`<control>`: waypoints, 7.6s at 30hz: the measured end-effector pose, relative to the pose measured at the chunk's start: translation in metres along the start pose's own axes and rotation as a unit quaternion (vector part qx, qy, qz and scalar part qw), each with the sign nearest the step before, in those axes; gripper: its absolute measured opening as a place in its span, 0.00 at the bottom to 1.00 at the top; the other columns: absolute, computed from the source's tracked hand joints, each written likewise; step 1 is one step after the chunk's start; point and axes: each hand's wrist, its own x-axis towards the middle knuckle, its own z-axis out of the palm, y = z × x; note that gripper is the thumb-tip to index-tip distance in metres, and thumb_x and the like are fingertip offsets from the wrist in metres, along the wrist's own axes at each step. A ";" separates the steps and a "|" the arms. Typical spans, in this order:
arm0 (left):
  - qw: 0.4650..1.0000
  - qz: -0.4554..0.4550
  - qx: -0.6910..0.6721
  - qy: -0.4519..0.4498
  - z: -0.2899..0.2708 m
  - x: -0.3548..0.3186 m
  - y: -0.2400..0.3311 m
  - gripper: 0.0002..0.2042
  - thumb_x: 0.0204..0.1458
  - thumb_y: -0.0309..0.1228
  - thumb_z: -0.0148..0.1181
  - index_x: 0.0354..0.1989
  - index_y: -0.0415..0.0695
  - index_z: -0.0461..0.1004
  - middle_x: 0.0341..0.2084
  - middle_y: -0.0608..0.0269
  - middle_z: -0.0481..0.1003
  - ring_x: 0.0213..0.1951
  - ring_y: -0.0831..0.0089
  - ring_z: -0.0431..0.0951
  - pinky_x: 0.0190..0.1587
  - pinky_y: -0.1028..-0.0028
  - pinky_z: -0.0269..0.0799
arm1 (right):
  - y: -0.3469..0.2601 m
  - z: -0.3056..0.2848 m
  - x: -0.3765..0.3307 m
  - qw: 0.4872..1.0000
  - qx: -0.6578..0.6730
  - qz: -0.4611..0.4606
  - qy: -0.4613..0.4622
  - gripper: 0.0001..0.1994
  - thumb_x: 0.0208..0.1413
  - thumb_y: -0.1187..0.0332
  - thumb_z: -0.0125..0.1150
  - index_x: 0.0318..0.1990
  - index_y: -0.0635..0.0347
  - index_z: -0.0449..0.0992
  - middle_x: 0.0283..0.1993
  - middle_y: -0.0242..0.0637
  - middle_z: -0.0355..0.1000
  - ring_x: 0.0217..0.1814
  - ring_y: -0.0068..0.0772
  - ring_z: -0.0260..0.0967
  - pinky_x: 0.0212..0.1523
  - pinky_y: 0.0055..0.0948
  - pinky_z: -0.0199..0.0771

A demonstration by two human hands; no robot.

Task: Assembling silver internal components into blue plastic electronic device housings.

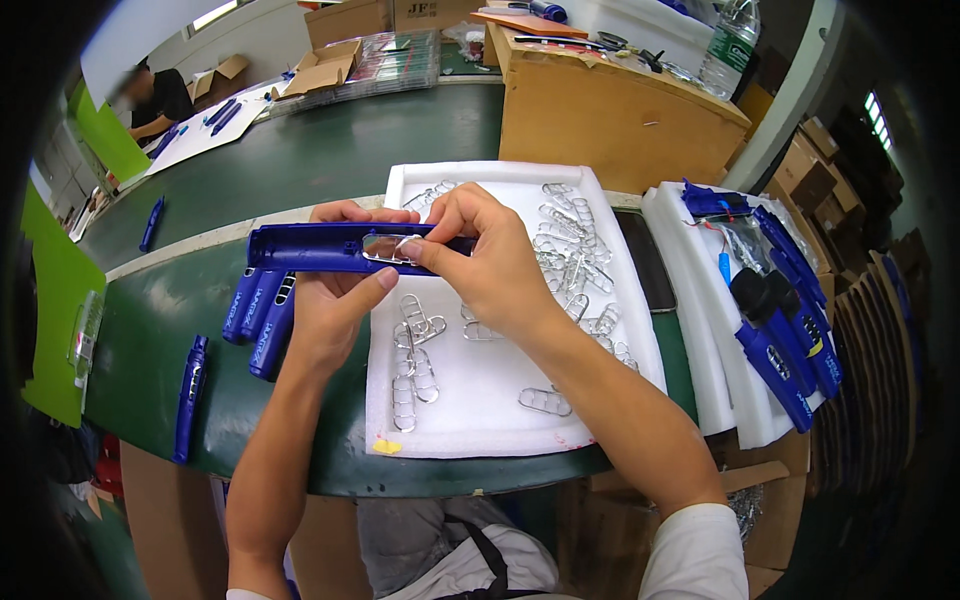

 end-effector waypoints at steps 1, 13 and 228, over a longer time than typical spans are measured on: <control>1.000 -0.002 -0.019 0.008 0.002 -0.001 -0.001 0.25 0.51 0.15 0.65 0.55 0.42 0.61 0.54 0.47 0.74 0.57 0.65 0.76 0.61 0.66 0.75 | 0.002 0.001 0.000 1.000 0.000 -0.027 0.009 0.13 0.50 0.78 0.72 0.28 0.62 0.69 0.38 0.32 0.67 0.39 0.20 0.68 0.41 0.23 0.73; 0.982 -0.040 0.053 0.178 0.007 -0.005 -0.007 0.10 0.54 0.22 0.66 0.43 0.39 0.76 0.35 0.65 0.77 0.38 0.81 0.76 0.43 0.79 0.71 | -0.004 0.013 -0.002 0.999 0.019 -0.023 -0.023 0.15 0.52 0.79 0.70 0.40 0.60 0.68 0.38 0.31 0.69 0.41 0.22 0.68 0.46 0.25 0.71; 0.644 -0.121 0.688 0.312 -0.202 0.142 -0.070 0.27 0.54 0.41 0.67 0.58 0.38 0.68 0.52 0.39 0.75 0.55 0.41 0.75 0.56 0.54 0.72 | 0.053 -0.008 0.001 0.897 -0.438 -0.002 -0.057 0.21 0.51 0.64 0.70 0.51 0.63 0.77 0.53 0.47 0.69 0.59 0.47 0.66 0.57 0.43 0.69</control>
